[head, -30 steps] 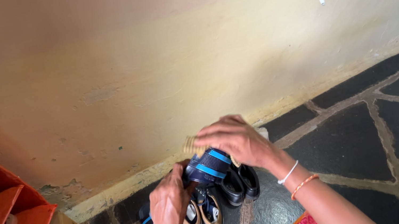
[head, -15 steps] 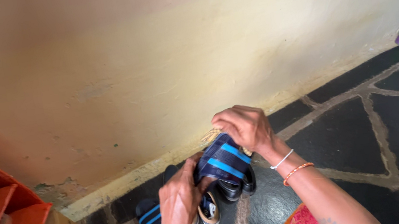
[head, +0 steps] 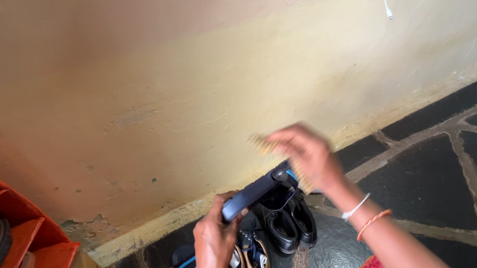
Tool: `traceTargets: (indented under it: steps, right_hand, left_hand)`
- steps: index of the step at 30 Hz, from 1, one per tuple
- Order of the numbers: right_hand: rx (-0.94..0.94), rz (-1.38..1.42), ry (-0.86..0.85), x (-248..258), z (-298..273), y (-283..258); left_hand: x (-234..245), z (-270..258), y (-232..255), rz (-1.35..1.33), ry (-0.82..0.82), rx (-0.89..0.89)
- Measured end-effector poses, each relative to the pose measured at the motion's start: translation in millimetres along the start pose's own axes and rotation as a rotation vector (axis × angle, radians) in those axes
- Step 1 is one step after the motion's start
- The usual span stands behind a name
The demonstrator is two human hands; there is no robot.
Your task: The person cleans a brown leather sandal and a pair of blue slides using a small checkered cloth. They wipe the straps and soles of each shoe individually and then place them into an orange shoe rack.
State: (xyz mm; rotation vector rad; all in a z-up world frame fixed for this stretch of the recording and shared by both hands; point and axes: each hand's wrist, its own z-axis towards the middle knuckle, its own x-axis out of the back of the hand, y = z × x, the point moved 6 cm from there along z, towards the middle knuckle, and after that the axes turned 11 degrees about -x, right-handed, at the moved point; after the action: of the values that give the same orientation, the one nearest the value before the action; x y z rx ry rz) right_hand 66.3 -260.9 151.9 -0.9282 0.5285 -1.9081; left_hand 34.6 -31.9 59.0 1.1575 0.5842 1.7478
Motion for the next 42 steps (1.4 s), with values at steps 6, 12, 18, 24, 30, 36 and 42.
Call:
traceTargets:
  steps: [6, 12, 18, 24, 30, 36, 42]
  right_hand:
    - [0.541, -0.326, -0.286, -88.6, -61.6, -49.1]
    - [0.352, -0.464, -0.272, -62.9, -34.5, -16.0]
    - [0.526, -0.381, -0.226, -106.6, -58.0, -27.2]
    - [0.317, -0.445, -0.285, -96.7, -37.7, -9.5]
    - [-0.002, -0.613, -0.316, -43.6, -2.0, 22.3]
    - [0.177, -0.463, -0.342, -45.6, -9.2, 15.6]
    - [0.122, -0.419, -0.299, -10.6, -0.9, 23.1]
  left_hand:
    - [-13.1, -0.9, -36.2, -0.013, 0.108, -0.034]
    - [23.3, 2.3, -19.5, -0.15, 0.208, -0.079]
    - [15.7, -0.3, -26.1, -0.121, 0.204, 0.147]
    - [22.9, -0.3, -31.6, -0.129, 0.237, 0.054]
    - [36.7, -2.7, -46.2, -0.325, 0.211, -0.136]
    - [47.8, -2.3, -73.7, -0.516, 0.209, -0.093]
    - [62.7, -12.2, -105.5, -0.557, 0.248, -0.113]
